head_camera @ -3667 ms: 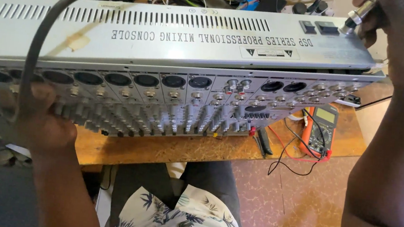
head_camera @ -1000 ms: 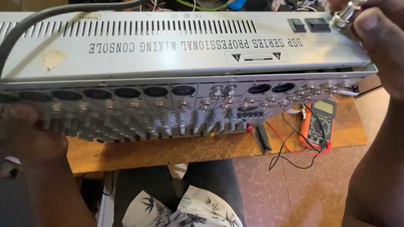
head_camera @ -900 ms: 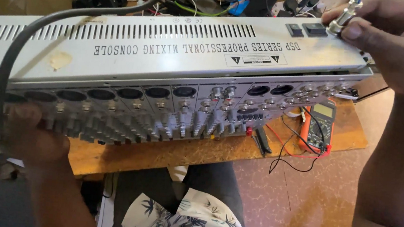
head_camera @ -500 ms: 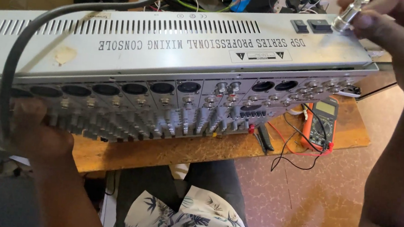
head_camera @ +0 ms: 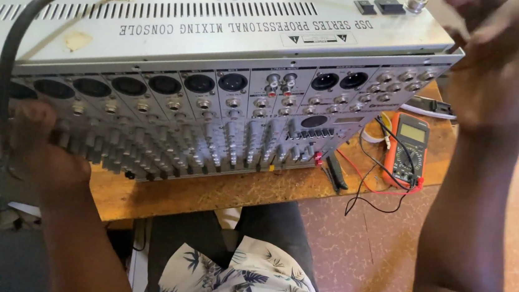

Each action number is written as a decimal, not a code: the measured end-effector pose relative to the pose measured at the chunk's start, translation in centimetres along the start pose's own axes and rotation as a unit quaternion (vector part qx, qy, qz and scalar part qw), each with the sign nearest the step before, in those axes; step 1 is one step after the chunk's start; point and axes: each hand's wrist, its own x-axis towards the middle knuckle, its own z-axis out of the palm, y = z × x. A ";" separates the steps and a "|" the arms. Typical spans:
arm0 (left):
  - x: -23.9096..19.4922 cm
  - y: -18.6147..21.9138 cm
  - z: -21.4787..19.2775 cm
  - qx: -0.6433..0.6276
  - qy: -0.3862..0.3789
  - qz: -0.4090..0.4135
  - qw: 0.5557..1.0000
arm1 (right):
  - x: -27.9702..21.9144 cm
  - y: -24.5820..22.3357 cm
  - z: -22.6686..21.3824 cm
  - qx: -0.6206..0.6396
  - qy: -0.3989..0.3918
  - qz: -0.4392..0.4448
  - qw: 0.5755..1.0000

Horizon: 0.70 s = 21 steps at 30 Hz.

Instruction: Assembling and testing an audio mixing console by connecting cables and inspecting internal components.

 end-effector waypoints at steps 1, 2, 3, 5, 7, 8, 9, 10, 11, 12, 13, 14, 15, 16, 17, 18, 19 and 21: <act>-0.7 -0.5 -0.7 0.293 -0.040 0.037 0.955 | -0.4 0.6 1.5 0.070 0.092 0.022 0.993; -1.2 -0.9 -1.0 0.295 -0.040 0.036 0.954 | -1.8 5.0 0.5 0.071 0.090 0.023 0.993; -1.7 -1.4 -1.3 0.328 -0.039 0.067 0.941 | -3.1 9.3 -0.6 0.115 -0.036 0.060 0.991; -0.8 -1.2 -1.7 0.363 -0.036 0.102 0.926 | -5.2 15.9 -1.1 0.159 -0.163 0.092 0.969; 0.6 0.8 -2.1 0.259 -0.104 0.215 0.936 | -7.5 19.8 -0.7 0.277 -0.248 0.104 0.922; -0.1 0.3 -1.5 0.262 -0.105 0.216 0.935 | -7.9 19.9 0.3 0.279 -0.249 0.103 0.922; -0.8 -0.2 -1.1 0.178 -0.095 0.184 0.962 | -8.4 20.0 1.2 0.299 -0.172 0.095 0.934; -1.8 -0.7 -0.4 0.090 -0.084 0.150 0.981 | -9.0 19.9 1.9 0.315 -0.094 0.085 0.941; -0.3 -0.1 1.0 0.090 -0.083 0.151 0.981 | -8.7 18.3 2.7 0.315 -0.095 0.084 0.941; -0.2 0.9 1.5 -0.098 -0.042 0.045 0.993 | -9.2 16.8 3.8 0.246 -0.059 0.073 0.965; 0.1 1.7 2.0 -0.280 0.002 -0.063 0.958 | -9.6 15.3 4.9 0.176 -0.024 0.061 0.982; 0.7 4.7 1.5 -0.276 0.008 -0.058 0.959 | -10.8 15.1 5.3 0.180 -0.030 0.057 0.982; 1.5 7.8 1.1 -0.342 0.020 -0.206 0.917 | -11.8 14.8 5.6 0.178 0.012 0.072 0.981; 2.8 10.7 2.2 -0.410 0.038 -0.342 0.845 | -12.1 14.6 5.0 0.169 0.057 0.079 0.981; 4.6 12.4 3.4 -0.418 0.041 -0.331 0.845 | -10.8 12.6 5.4 0.166 0.054 0.066 0.982; 4.7 14.5 2.9 -0.364 0.035 -0.409 0.836 | -12.0 10.6 6.6 0.159 0.086 0.125 0.976; 4.7 16.5 2.3 -0.308 0.028 -0.484 0.819 | -13.4 8.7 7.8 0.149 0.117 0.185 0.964; 2.7 16.6 2.1 -0.229 0.004 -0.559 0.797 | -15.5 6.9 9.7 0.116 0.130 0.241 0.955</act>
